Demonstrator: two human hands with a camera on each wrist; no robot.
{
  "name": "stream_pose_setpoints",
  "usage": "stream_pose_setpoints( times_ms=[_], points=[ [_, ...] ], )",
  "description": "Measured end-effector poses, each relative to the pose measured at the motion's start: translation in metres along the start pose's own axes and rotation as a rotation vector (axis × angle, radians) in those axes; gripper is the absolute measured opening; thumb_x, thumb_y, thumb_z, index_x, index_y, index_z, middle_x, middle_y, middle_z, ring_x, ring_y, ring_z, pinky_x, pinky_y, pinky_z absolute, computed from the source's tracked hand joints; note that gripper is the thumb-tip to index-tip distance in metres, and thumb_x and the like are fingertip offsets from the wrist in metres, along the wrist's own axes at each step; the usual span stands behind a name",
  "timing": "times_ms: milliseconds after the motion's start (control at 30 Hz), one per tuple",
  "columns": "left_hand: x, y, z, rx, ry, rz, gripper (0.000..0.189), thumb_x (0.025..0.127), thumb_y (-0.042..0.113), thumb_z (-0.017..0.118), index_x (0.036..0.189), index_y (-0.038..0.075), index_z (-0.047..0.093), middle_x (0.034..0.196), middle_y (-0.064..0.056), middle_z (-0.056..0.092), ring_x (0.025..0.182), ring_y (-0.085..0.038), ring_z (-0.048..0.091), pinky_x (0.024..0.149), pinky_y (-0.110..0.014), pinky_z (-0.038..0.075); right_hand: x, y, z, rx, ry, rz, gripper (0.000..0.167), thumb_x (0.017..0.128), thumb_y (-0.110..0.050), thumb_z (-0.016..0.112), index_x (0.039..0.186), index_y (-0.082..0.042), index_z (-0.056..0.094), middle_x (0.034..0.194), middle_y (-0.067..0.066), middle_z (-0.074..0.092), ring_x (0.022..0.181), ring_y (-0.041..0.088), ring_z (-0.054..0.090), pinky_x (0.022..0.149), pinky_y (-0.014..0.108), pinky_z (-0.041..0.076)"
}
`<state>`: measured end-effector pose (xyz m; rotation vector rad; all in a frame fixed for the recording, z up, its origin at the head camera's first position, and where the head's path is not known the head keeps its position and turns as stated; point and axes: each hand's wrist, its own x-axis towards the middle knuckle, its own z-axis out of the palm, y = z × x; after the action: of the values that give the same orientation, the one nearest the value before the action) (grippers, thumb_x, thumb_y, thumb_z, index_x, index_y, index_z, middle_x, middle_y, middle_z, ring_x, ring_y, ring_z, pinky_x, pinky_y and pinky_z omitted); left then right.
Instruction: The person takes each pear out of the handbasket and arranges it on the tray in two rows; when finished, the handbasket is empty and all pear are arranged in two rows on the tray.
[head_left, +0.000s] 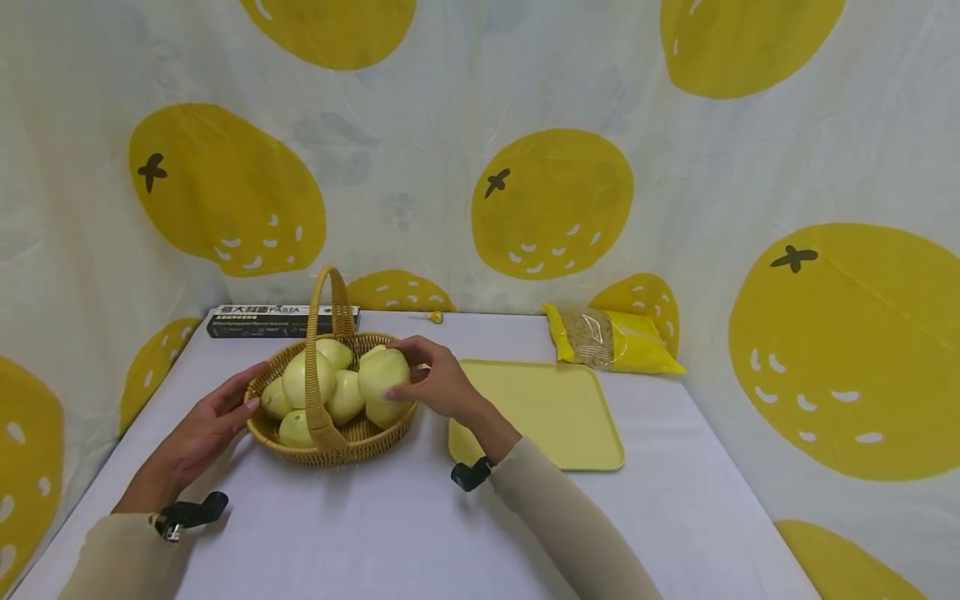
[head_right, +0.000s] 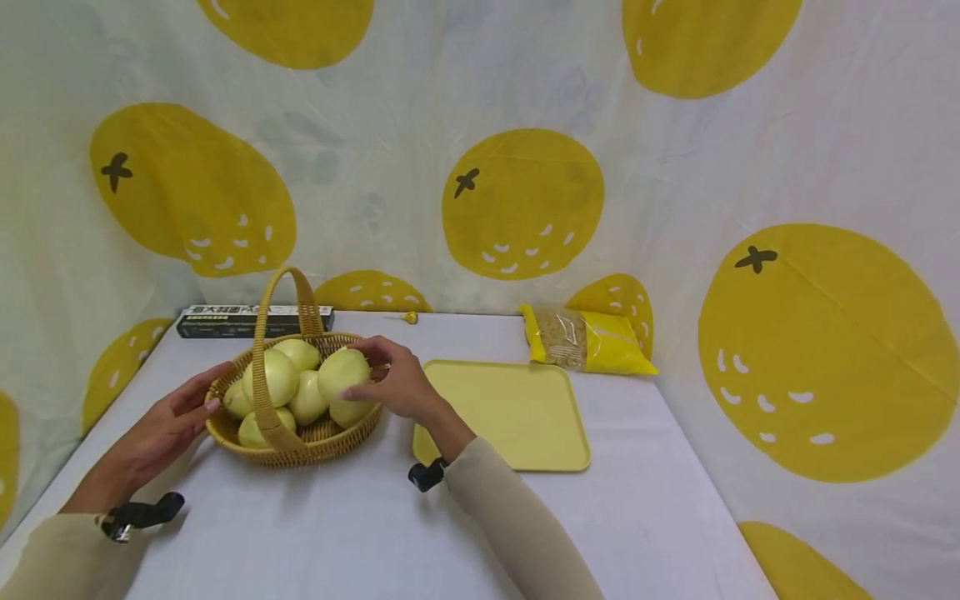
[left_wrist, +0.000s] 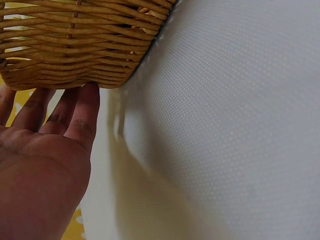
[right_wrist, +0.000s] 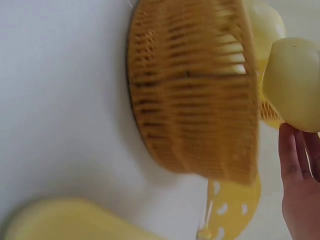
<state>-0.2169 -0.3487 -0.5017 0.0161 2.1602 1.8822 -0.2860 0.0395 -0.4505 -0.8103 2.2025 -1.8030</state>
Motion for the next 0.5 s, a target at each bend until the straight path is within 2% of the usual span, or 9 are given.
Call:
stream_pose_setpoints(
  times_ms=[233, 400, 500],
  points=[
    [0.0, 0.001, 0.0, 0.009, -0.001, 0.002, 0.08, 0.108, 0.04, 0.061, 0.171, 0.039, 0.012, 0.182, -0.003, -0.004, 0.167, -0.042, -0.002, 0.128, -0.061, 0.016, -0.004, 0.007, -0.032, 0.035, 0.092, -0.001, 0.063, 0.081, -0.005, 0.092, 0.137, -0.019, 0.068, 0.132, 0.007, 0.072, 0.117, 0.018, 0.068, 0.102, 0.04, 0.062],
    [0.0, 0.0, 0.0, 0.013, -0.005, 0.007, 0.079, 0.109, 0.039, 0.061, 0.171, 0.039, 0.013, 0.182, -0.003, -0.004, 0.167, -0.042, -0.002, 0.127, -0.06, 0.016, -0.008, 0.014, -0.055, 0.067, 0.145, 0.01, 0.062, 0.081, 0.002, 0.089, 0.137, -0.016, 0.068, 0.129, 0.011, 0.072, 0.114, 0.02, 0.069, 0.095, 0.032, 0.064],
    [0.0, 0.0, 0.0, 0.01, -0.002, 0.005, 0.079, 0.108, 0.039, 0.061, 0.171, 0.04, 0.013, 0.182, -0.002, -0.004, 0.167, -0.042, -0.003, 0.127, -0.06, 0.016, -0.011, 0.019, -0.068, 0.044, 0.175, 0.03, 0.062, 0.082, 0.001, 0.089, 0.137, -0.016, 0.068, 0.127, 0.012, 0.072, 0.112, 0.023, 0.07, 0.09, 0.028, 0.063]
  ],
)
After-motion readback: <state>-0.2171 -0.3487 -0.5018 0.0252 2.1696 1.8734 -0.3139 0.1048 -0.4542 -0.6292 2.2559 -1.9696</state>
